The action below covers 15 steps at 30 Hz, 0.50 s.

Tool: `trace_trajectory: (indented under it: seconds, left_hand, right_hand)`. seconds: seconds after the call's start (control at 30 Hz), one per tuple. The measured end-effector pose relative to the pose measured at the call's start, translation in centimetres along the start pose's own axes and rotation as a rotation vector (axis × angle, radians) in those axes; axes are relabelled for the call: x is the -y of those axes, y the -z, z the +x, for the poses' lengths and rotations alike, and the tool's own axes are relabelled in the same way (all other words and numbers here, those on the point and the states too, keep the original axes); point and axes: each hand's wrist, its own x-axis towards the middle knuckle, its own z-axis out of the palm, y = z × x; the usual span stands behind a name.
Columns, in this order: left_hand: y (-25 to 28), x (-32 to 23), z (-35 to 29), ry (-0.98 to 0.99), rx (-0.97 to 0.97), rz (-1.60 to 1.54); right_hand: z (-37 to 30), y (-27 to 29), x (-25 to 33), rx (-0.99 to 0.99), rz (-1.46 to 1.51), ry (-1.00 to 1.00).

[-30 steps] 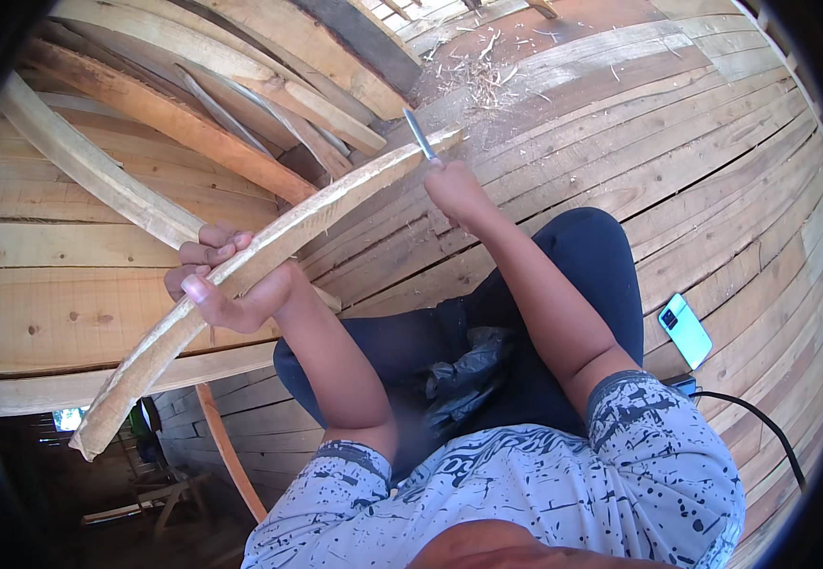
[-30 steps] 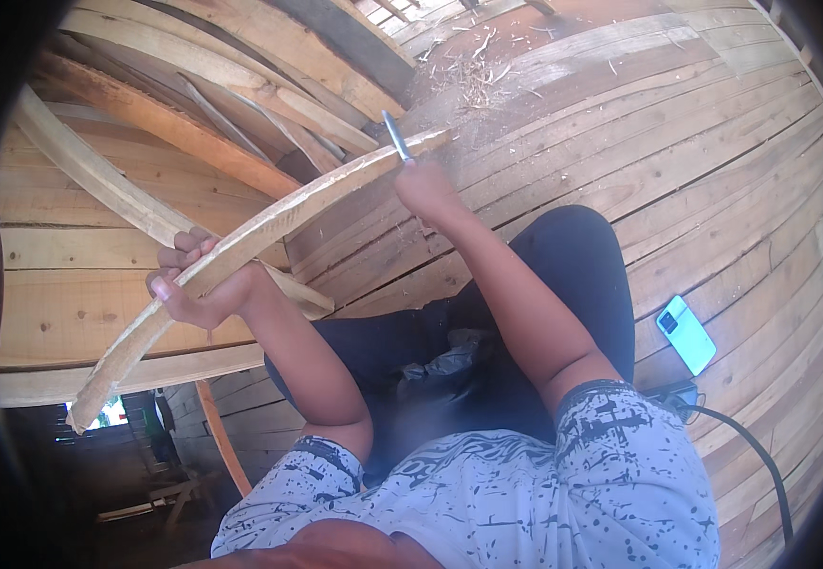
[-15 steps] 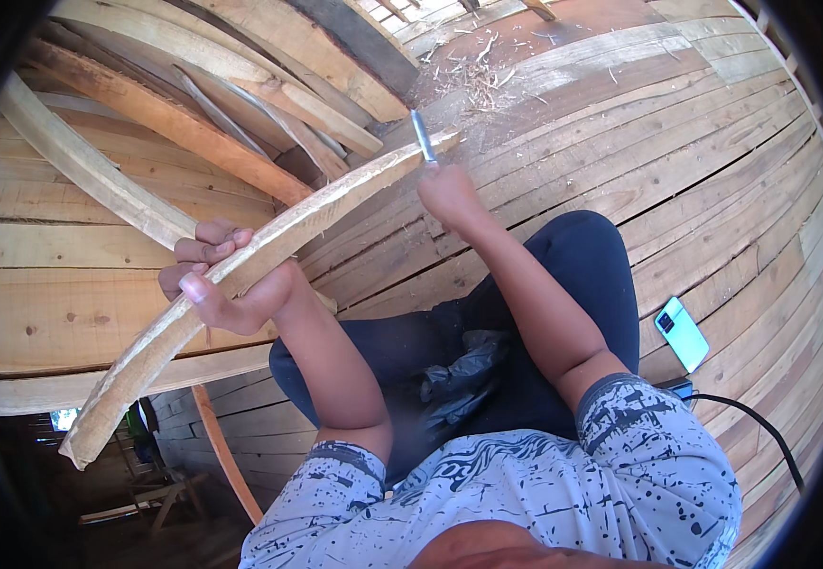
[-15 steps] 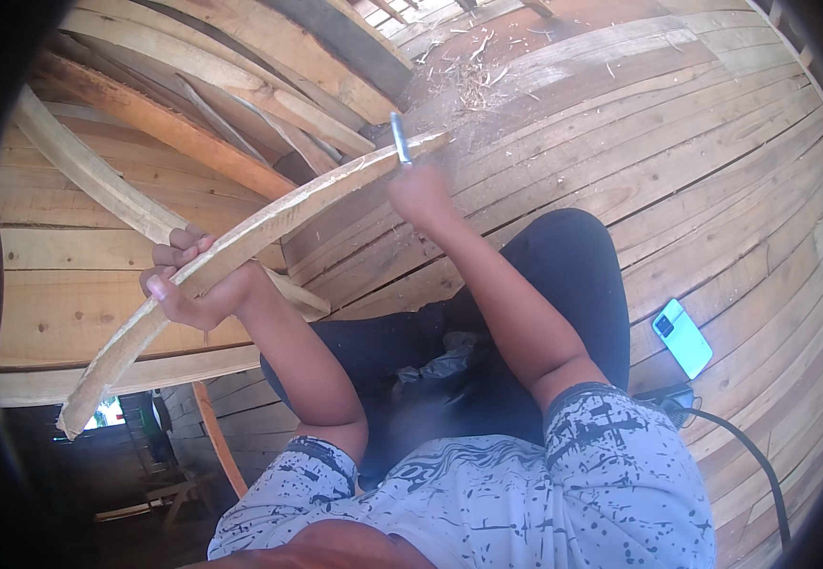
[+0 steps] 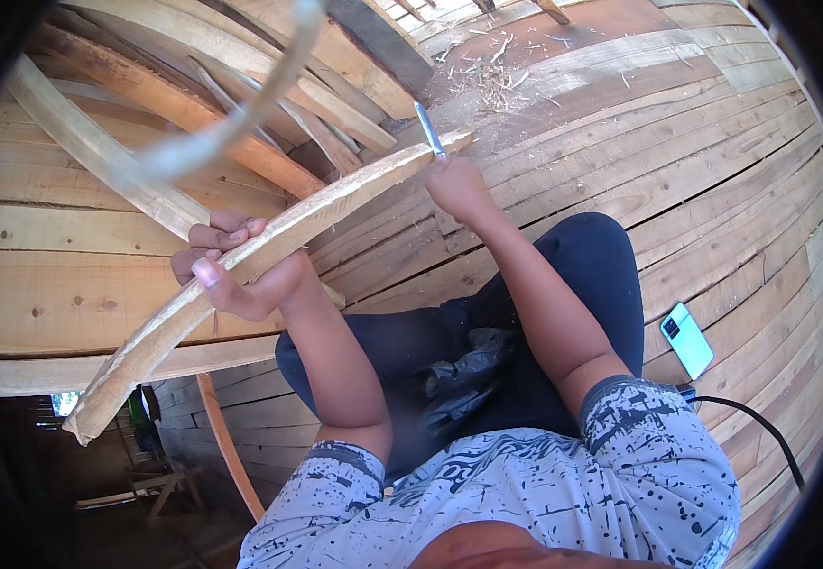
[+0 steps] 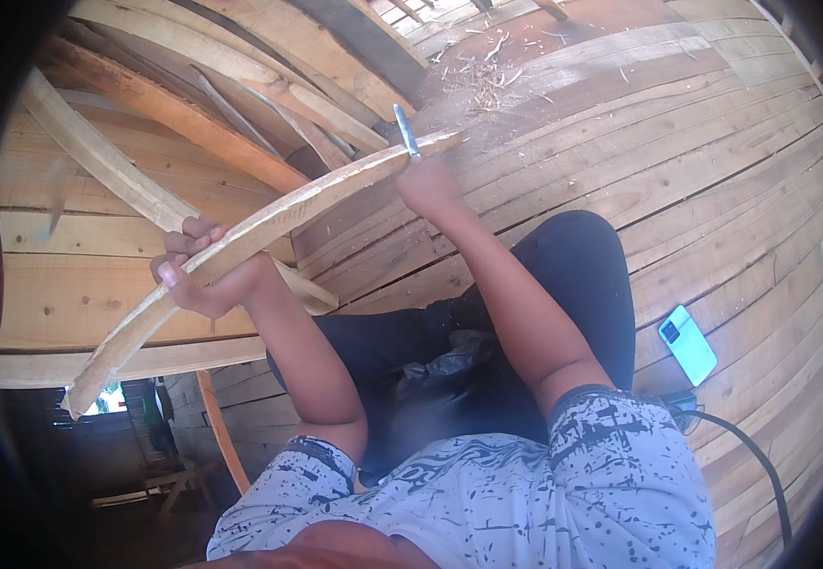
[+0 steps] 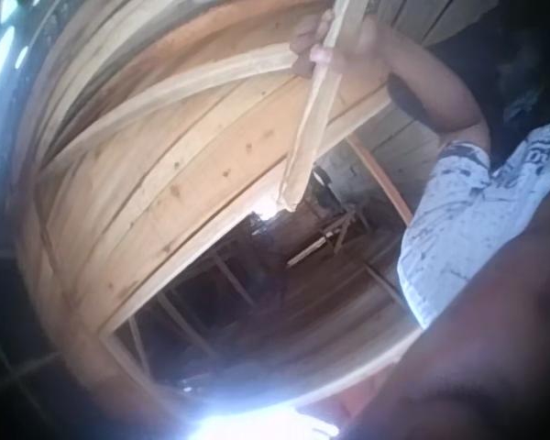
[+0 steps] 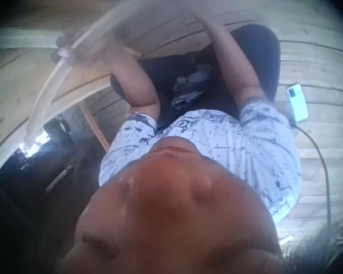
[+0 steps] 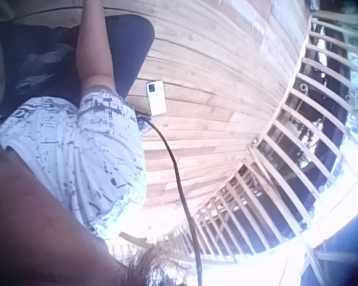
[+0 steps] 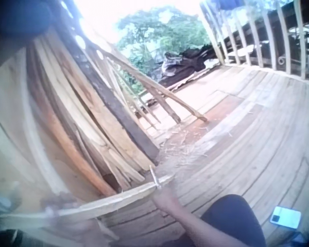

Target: The person sits cross-legged on a wooden floor and uses a knife to carve a long, curved piece of wood. They hold the wood with their left hand and use the knife in their right hand to shave off thin strips of wood, creating wood shavings that fall onto the floor.

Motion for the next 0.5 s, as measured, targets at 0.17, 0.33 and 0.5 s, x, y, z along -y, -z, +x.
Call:
trace_trajectory:
  seconds: [0.17,0.33,0.5]
  left_hand:
    - [1.3,0.4,0.1,0.061,0.010,-0.057]
    - [-0.3,0.3,-0.1,-0.013,0.069,-0.006]
    - [0.8,1.2,0.5,0.042,-0.005,-0.031]
  right_hand:
    - [-4.1,-2.5,2.8,0.087,-0.002,0.107]
    - [-0.4,-0.4,0.0,-0.043,0.006,-0.051]
    - [-5.3,-2.2,4.3,0.198,0.035,0.208]
